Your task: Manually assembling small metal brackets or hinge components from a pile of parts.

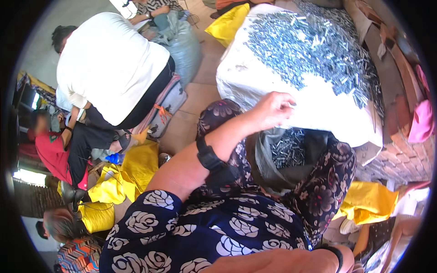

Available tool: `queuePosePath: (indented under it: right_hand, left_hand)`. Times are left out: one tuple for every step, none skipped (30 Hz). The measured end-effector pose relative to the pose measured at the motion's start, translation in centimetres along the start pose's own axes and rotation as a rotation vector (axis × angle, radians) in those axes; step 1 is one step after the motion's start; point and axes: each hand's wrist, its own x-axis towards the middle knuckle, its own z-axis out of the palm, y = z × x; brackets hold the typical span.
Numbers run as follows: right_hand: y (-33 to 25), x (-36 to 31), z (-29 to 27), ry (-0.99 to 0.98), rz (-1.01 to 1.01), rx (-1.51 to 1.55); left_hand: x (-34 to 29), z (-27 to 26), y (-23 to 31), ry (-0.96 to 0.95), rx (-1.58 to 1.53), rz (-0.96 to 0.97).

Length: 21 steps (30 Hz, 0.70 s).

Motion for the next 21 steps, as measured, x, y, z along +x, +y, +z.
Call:
queuePosePath:
  right_hand:
    - [-0.4, 0.6, -0.3, -0.061, 0.019, -0.085]
    - [-1.2, 1.1, -0.5, -0.115, 0.032, -0.18]
    - [-2.0, 1.5, -0.6, -0.167, 0.04, -0.28]
    - [-2.8, 1.9, -0.7, -0.216, 0.045, -0.384]
    - [-3.7, 2.1, -0.9, -0.258, 0.04, -0.489]
    - [-3.9, 2.1, -2.2, -0.251, 0.026, -0.511]
    - [-3.7, 1.8, -4.4, -0.383, 0.012, -0.425]
    - [-3.6, 1.7, -6.1, -0.531, 0.03, -0.305]
    - [-3.9, 1.7, -5.7, -0.281, 0.103, -0.608]
    - [-4.0, 1.9, -5.2, -0.018, 0.174, -0.899]
    - [-3.7, 2.6, -5.4, 0.176, 0.222, -0.901]
    - [-3.6, 3.4, -6.5, 0.179, 0.189, -0.682]
    - [-3.4, 3.6, -7.0, 0.277, 0.184, -0.55]
    - [-3.3, 3.8, -7.5, 0.317, 0.187, -0.548]
    - [-3.3, 4.1, -7.9, 0.356, 0.193, -0.543]
    - [-3.3, 4.2, -8.0, 0.377, 0.185, -0.544]
    - [-3.3, 4.3, -8.3, 0.37, 0.174, -0.552]
    - [-3.4, 4.4, -8.7, 0.379, 0.164, -0.565]
    - [-3.4, 4.3, -9.0, 0.388, 0.155, -0.577]
    - [-3.4, 4.4, -9.1, 0.394, 0.153, -0.579]
    - [-3.3, 4.4, -9.2, 0.391, 0.12, -0.581]
  left_hand:
    - [-0.3, -0.2, 0.3, 0.014, 0.022, -0.017]
    - [-0.5, -0.2, 0.5, 0.025, 0.026, -0.009]
    - [-0.6, -0.2, 0.6, 0.036, 0.054, -0.011]
    - [-0.6, -0.2, 0.8, 0.043, 0.079, -0.011]
    - [-0.4, 0.0, 0.8, 0.034, 0.077, 0.003]
    - [-0.2, 0.4, 0.9, 0.032, 0.087, 0.018]
    - [0.1, 0.7, 1.0, 0.024, 0.095, 0.035]
    - [-0.5, 0.0, 0.1, 0.067, 0.128, 0.019]
    - [-1.0, -0.6, -0.2, 0.045, 0.078, 0.03]
    - [-1.3, -0.9, -1.1, 0.067, 0.056, 0.026]
    - [-1.6, -1.3, -0.7, 0.056, 0.069, -0.01]
    - [-1.4, -1.2, -0.3, 0.081, 0.067, -0.023]
    - [-1.0, -0.9, -0.3, 0.077, 0.067, 0.007]
    - [-0.9, -0.8, -0.6, 0.073, 0.062, -0.002]
    - [-0.7, -0.7, -0.9, 0.072, 0.058, -0.013]
    - [-0.4, -0.6, -1.1, 0.06, 0.048, -0.011]
    - [-0.2, -0.7, -1.1, 0.066, 0.043, 0.019]
    - [-0.2, -0.7, -1.2, 0.073, 0.038, 0.047]
    - [-0.5, -0.7, -1.2, 0.066, 0.031, 0.043]
    - [-0.6, -0.9, -0.6, 0.051, 0.013, -0.003]
    - [-0.6, -1.0, -0.2, 0.036, -0.005, -0.049]
